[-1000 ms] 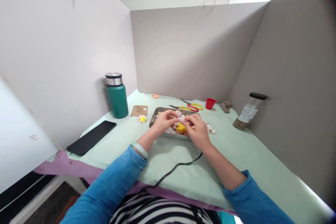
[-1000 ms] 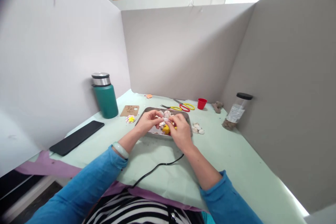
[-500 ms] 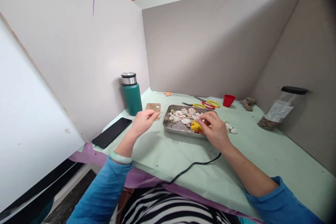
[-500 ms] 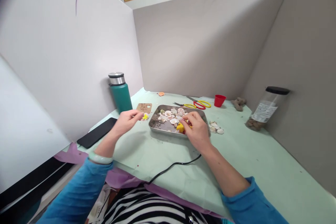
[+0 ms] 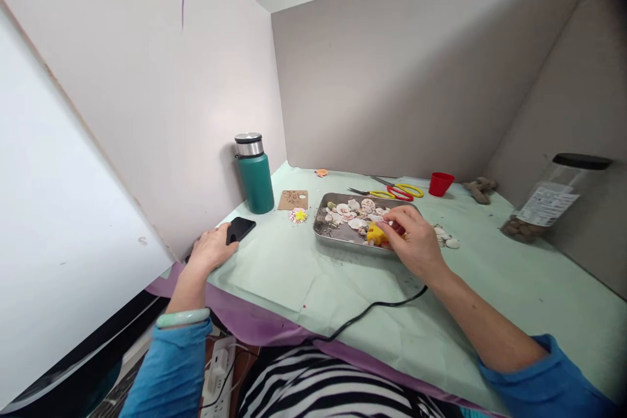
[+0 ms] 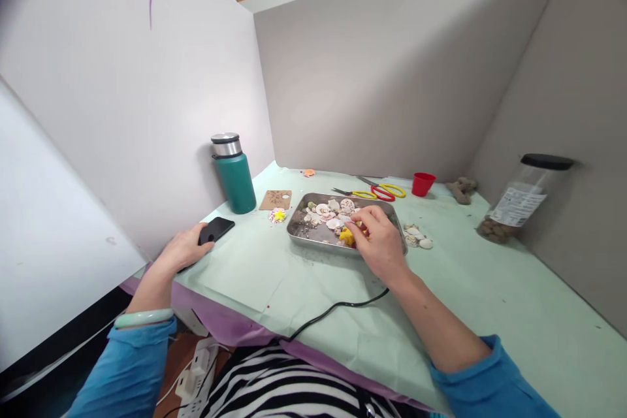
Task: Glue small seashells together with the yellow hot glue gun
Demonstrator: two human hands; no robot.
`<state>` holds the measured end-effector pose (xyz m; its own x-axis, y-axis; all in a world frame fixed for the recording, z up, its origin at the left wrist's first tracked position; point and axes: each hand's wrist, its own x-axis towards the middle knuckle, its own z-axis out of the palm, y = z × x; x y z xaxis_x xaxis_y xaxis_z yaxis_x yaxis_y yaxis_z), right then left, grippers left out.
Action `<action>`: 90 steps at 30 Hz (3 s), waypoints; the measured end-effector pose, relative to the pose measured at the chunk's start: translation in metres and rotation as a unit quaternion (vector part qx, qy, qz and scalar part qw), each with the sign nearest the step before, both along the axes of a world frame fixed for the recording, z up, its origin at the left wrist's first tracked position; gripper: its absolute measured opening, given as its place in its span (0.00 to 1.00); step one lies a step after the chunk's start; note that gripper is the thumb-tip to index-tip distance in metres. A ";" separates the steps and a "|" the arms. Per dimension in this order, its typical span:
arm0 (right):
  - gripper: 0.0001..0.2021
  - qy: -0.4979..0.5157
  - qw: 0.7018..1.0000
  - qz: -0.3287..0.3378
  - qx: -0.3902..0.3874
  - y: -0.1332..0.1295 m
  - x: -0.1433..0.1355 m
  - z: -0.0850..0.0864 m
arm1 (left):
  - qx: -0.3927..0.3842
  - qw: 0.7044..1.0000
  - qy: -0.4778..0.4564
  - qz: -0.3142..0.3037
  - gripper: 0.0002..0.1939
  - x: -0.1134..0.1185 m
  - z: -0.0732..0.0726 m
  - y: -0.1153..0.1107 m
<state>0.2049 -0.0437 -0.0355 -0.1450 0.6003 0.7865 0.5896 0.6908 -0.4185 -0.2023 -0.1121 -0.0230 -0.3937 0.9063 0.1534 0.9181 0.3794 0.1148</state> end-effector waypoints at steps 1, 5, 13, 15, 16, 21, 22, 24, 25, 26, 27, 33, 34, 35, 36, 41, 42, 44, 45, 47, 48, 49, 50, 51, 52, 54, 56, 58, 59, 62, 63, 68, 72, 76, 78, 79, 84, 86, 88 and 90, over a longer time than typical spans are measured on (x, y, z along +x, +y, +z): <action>0.10 -0.001 1.000 0.001 0.001 0.000 0.000 0.000 | -0.008 1.000 0.012 0.007 0.30 0.004 0.000 0.002; 0.09 -0.007 1.000 -0.002 0.002 -0.001 -0.001 0.000 | -0.024 0.998 0.039 0.038 0.30 0.013 0.002 0.006; 0.10 -0.005 1.000 0.001 -0.004 -0.001 -0.001 0.001 | -0.011 0.998 0.021 0.053 0.30 0.013 0.005 0.006; 0.10 -0.006 1.000 0.000 -0.004 -0.001 -0.001 0.001 | -0.012 0.998 0.016 0.051 0.31 0.011 0.005 0.004; 0.10 -0.005 1.000 -0.001 -0.004 -0.001 -0.002 0.001 | -0.011 0.999 0.015 0.049 0.31 0.012 0.006 0.003; 0.11 0.024 1.000 0.001 -0.018 -0.002 -0.002 0.004 | 0.091 0.995 0.032 -0.041 0.28 0.050 0.019 0.005; 0.11 0.035 0.999 0.000 -0.024 -0.002 -0.002 0.004 | 0.134 0.986 0.012 -0.098 0.26 0.068 0.025 0.008; 0.11 0.064 0.997 -0.003 -0.038 -0.003 -0.001 0.006 | 0.190 0.952 -0.061 -0.233 0.23 0.112 0.039 0.014; 0.11 0.083 0.995 -0.003 -0.048 -0.003 0.000 0.007 | 0.193 0.928 -0.096 -0.304 0.22 0.135 0.045 0.019; 0.12 0.107 0.992 -0.001 -0.063 -0.003 0.000 0.008 | 0.187 0.904 -0.122 -0.365 0.22 0.158 0.052 0.025; 0.12 0.137 0.987 0.001 -0.081 -0.003 0.001 0.009 | 0.176 0.883 -0.146 -0.409 0.22 0.180 0.057 0.033; 0.14 0.282 0.944 0.013 -0.171 -0.002 0.008 0.017 | 0.064 0.762 -0.417 -0.491 0.17 0.261 0.061 0.085; 0.13 0.285 0.943 0.013 -0.171 -0.001 0.009 0.018 | 0.054 0.738 -0.475 -0.477 0.15 0.266 0.058 0.092; 0.13 0.285 0.943 0.011 -0.171 -0.001 0.010 0.019 | 0.051 0.715 -0.524 -0.460 0.15 0.270 0.055 0.097; 0.13 0.284 0.943 0.009 -0.173 0.000 0.011 0.019 | 0.047 0.690 -0.565 -0.451 0.14 0.272 0.051 0.100; 0.15 0.267 0.943 0.014 -0.197 0.004 0.011 0.018 | 0.032 0.627 -0.635 -0.449 0.18 0.269 0.039 0.103; 0.15 0.259 0.945 0.017 -0.198 0.004 0.012 0.018 | 0.027 0.622 -0.638 -0.454 0.19 0.267 0.038 0.103; 0.15 0.236 0.951 0.016 -0.197 0.005 0.012 0.017 | 0.023 0.613 -0.646 -0.455 0.20 0.265 0.036 0.102; 0.15 0.224 0.955 0.013 -0.196 0.006 0.013 0.016 | 0.021 0.610 -0.652 -0.451 0.20 0.264 0.035 0.102; 0.15 0.201 0.960 0.005 -0.194 0.006 0.014 0.016 | 0.014 0.600 -0.666 -0.443 0.20 0.262 0.034 0.102; 0.15 0.192 0.962 0.004 -0.196 0.007 0.015 0.015 | 0.010 0.594 -0.674 -0.439 0.20 0.262 0.032 0.103; 0.15 0.185 0.962 0.004 -0.198 0.006 0.015 0.016 | 0.008 0.587 -0.683 -0.435 0.20 0.262 0.031 0.104; 0.15 0.182 0.962 0.006 -0.201 0.006 0.015 0.016 | 0.008 0.580 -0.692 -0.429 0.20 0.262 0.029 0.105; 0.14 0.181 0.962 0.010 -0.205 0.006 0.015 0.017 | 0.011 0.572 -0.704 -0.421 0.20 0.262 0.028 0.106; 0.14 0.182 0.961 0.016 -0.210 0.005 0.015 0.017 | 0.016 0.563 -0.717 -0.411 0.19 0.262 0.027 0.107; 0.15 0.186 0.957 0.030 -0.219 0.003 0.014 0.019 | 0.022 0.541 -0.745 -0.391 0.19 0.264 0.025 0.108; 0.15 0.190 0.954 0.041 -0.228 0.002 0.014 0.020 | 0.017 0.523 -0.763 -0.380 0.17 0.265 0.024 0.109; 0.15 0.194 0.952 0.047 -0.233 0.002 0.014 0.020 | 0.005 0.515 -0.769 -0.380 0.16 0.265 0.025 0.107; 0.15 0.195 0.951 0.049 -0.235 0.003 0.014 0.019 | 0.002 0.513 -0.769 -0.380 0.15 0.266 0.025 0.106; 0.15 0.194 0.950 0.051 -0.237 0.003 0.014 0.019 | 0.002 0.511 -0.771 -0.380 0.15 0.266 0.027 0.104; 0.15 0.193 0.951 0.051 -0.237 0.003 0.014 0.019 | 0.003 0.512 -0.771 -0.379 0.15 0.266 0.027 0.103; 0.17 0.189 0.951 0.064 -0.236 0.001 0.013 0.021 | 0.001 0.515 -0.769 -0.378 0.17 0.264 0.027 0.103; 0.16 0.186 0.952 0.063 -0.234 0.001 0.014 0.021 | 0.000 0.516 -0.766 -0.384 0.16 0.263 0.026 0.104; 0.16 0.176 0.957 0.058 -0.224 0.003 0.015 0.018 | 0.001 0.532 -0.755 -0.384 0.18 0.262 0.026 0.106; 0.15 0.170 0.960 0.052 -0.218 0.004 0.015 0.017 | 0.010 0.549 -0.743 -0.383 0.19 0.261 0.028 0.105; 0.15 0.167 0.961 0.050 -0.217 0.004 0.015 0.016 | 0.016 0.558 -0.737 -0.382 0.20 0.260 0.029 0.105; 0.15 0.147 0.964 0.044 -0.215 0.004 0.015 0.016 | 0.056 0.582 -0.700 -0.410 0.20 0.259 0.034 0.101; 0.15 0.148 0.965 0.035 -0.213 0.003 0.015 0.016 | 0.071 0.588 -0.683 -0.427 0.19 0.260 0.033 0.102; 0.15 0.152 0.966 0.025 -0.208 0.003 0.015 0.016 | 0.080 0.601 -0.667 -0.433 0.18 0.261 0.032 0.104; 0.15 0.149 0.968 0.014 -0.199 0.002 0.015 0.016 | 0.082 0.617 -0.655 -0.429 0.18 0.262 0.030 0.106</action>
<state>0.2200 -0.0414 -0.0192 0.0327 0.8637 0.5030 0.3845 0.4537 -0.8040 0.0593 -0.0062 0.0071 0.3369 0.8816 0.3304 -0.1477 -0.2971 0.9433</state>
